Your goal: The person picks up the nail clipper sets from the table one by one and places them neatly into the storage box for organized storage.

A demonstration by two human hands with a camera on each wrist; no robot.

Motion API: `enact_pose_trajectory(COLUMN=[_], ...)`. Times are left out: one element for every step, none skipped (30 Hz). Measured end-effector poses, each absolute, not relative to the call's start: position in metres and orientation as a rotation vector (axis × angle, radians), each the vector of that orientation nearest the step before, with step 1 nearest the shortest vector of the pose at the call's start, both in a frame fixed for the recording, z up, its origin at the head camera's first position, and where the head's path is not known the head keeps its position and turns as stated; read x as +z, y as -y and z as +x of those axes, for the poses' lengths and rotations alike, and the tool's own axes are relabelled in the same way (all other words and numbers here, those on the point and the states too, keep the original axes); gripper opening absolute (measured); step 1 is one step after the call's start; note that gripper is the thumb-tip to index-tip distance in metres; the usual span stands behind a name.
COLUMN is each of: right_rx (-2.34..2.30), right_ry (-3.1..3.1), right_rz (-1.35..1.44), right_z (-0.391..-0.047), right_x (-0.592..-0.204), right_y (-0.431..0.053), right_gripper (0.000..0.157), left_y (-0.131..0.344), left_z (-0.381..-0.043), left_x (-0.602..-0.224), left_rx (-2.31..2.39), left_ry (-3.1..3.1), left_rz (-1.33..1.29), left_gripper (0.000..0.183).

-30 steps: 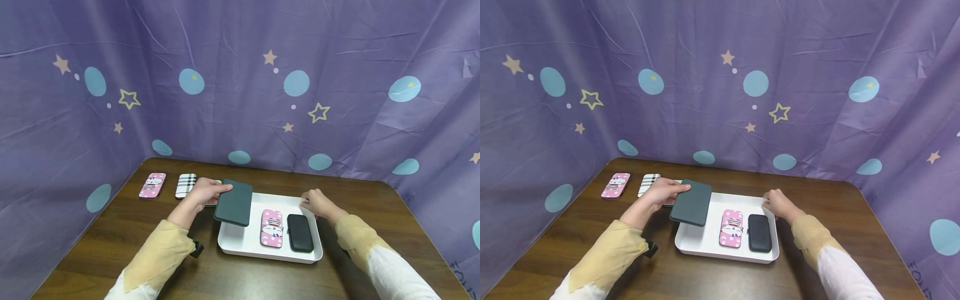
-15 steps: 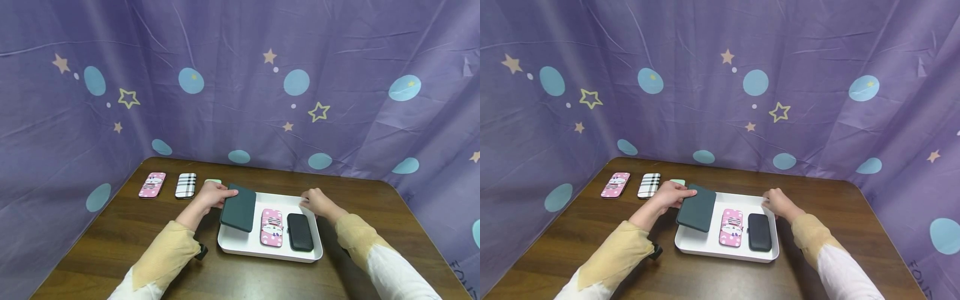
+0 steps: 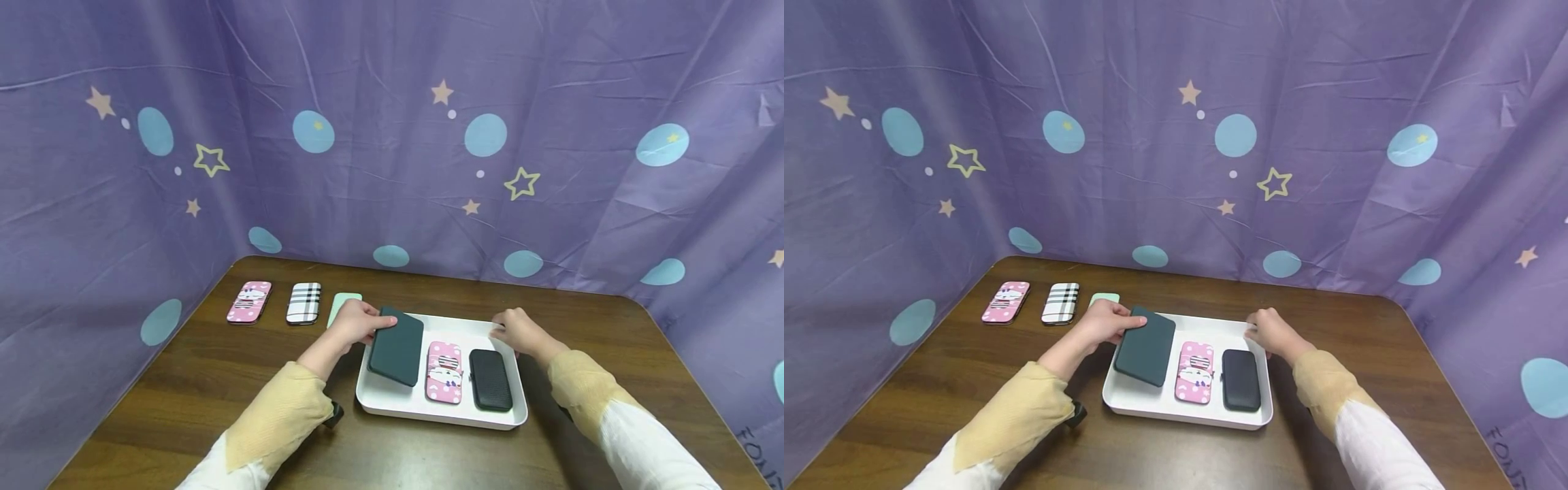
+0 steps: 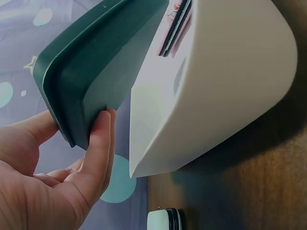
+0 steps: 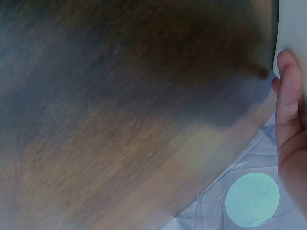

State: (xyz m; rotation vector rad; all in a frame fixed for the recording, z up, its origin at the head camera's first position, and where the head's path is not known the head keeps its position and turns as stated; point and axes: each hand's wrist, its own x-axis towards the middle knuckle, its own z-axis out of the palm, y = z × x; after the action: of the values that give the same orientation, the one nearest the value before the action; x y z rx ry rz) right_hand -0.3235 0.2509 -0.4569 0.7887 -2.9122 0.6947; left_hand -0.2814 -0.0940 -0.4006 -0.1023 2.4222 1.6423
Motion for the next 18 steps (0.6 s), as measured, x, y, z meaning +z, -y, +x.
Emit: enact_pose_trajectory(right_rx=[0.695,0.704,0.71,0.71,0.708,0.714,0.724,0.727,0.726,0.726,0.729,0.732,0.734,0.731,0.73,0.731,0.73,0.727], right_ry=[2.911,2.915,2.919,2.922,2.927,2.935,2.944,2.95,2.954,2.959,2.962,2.965,2.966,2.965,2.962,2.96,2.956,2.953], right_rz=[0.787,0.78,0.772,0.772,0.771,0.761,0.746,0.743,0.742,0.739,0.733,0.729,0.73,0.734,0.734,0.733,0.738,0.74], right_z=[-0.3235,-0.3235,-0.3233,-0.3232,-0.3232,-0.323,-0.3229,-0.3228,-0.3227,-0.3226,-0.3225,-0.3224,-0.3224,-0.3224,-0.3224,-0.3225,-0.3225,-0.3225], right_x=[-0.4571,-0.4571,-0.4569,-0.4566,-0.4563,-0.456,-0.4558,-0.4556,-0.4553,-0.4552,-0.4552,-0.4553,-0.4555,-0.4557,-0.4561,-0.4565,-0.4567,-0.4568], right_y=[-0.2507,-0.2506,-0.2505,-0.2504,-0.2505,-0.2505,-0.2504,-0.2505,-0.2505,-0.2504,-0.2504,-0.2503,-0.2502,-0.2502,-0.2503,-0.2502,-0.2503,-0.2503], right_gripper=[0.022,0.022,0.022,0.022,0.021,0.021,0.021,0.02,0.019,0.019,0.019,0.019,0.019,0.019,0.02,0.02,0.02,0.021], left_y=[0.0931,0.0924,0.0915,0.0906,0.0898,0.0889,0.0881,0.0875,0.0868,0.0862,0.0859,0.0855,0.0852,0.0849,0.0845,0.0842,0.0839,0.0834], left_z=[-0.281,-0.2807,-0.2804,-0.2801,-0.2799,-0.2796,-0.2793,-0.2791,-0.2786,-0.2784,-0.2782,-0.2779,-0.2777,-0.2775,-0.2772,-0.277,-0.2768,-0.2766], left_x=[-0.4007,-0.4009,-0.4014,-0.4018,-0.4024,-0.403,-0.4035,-0.4042,-0.4044,-0.4048,-0.4055,-0.4058,-0.4062,-0.4066,-0.407,-0.4074,-0.4079,-0.4082], left_rx=[1.633,1.628,1.622,1.615,1.605,1.592,1.577,1.562,1.544,1.526,1.503,1.493,1.481,1.469,1.458,1.448,1.44,1.437], left_ry=[-2.433,-2.44,-2.45,-2.458,-2.471,-2.489,-2.51,-2.528,-2.55,-2.571,-2.597,-2.607,-2.617,-2.623,-2.629,-2.63,-2.632,-2.627], left_rz=[-0.095,-0.096,-0.094,-0.091,-0.085,-0.079,-0.068,-0.062,-0.05,-0.04,-0.026,-0.02,-0.015,-0.013,-0.011,-0.012,-0.007,-0.012], left_gripper=[0.045,0.043,0.041,0.038,0.033,0.029,0.026,0.026,0.029,0.034,0.039,0.043,0.046,0.048,0.049,0.05,0.05,0.05])
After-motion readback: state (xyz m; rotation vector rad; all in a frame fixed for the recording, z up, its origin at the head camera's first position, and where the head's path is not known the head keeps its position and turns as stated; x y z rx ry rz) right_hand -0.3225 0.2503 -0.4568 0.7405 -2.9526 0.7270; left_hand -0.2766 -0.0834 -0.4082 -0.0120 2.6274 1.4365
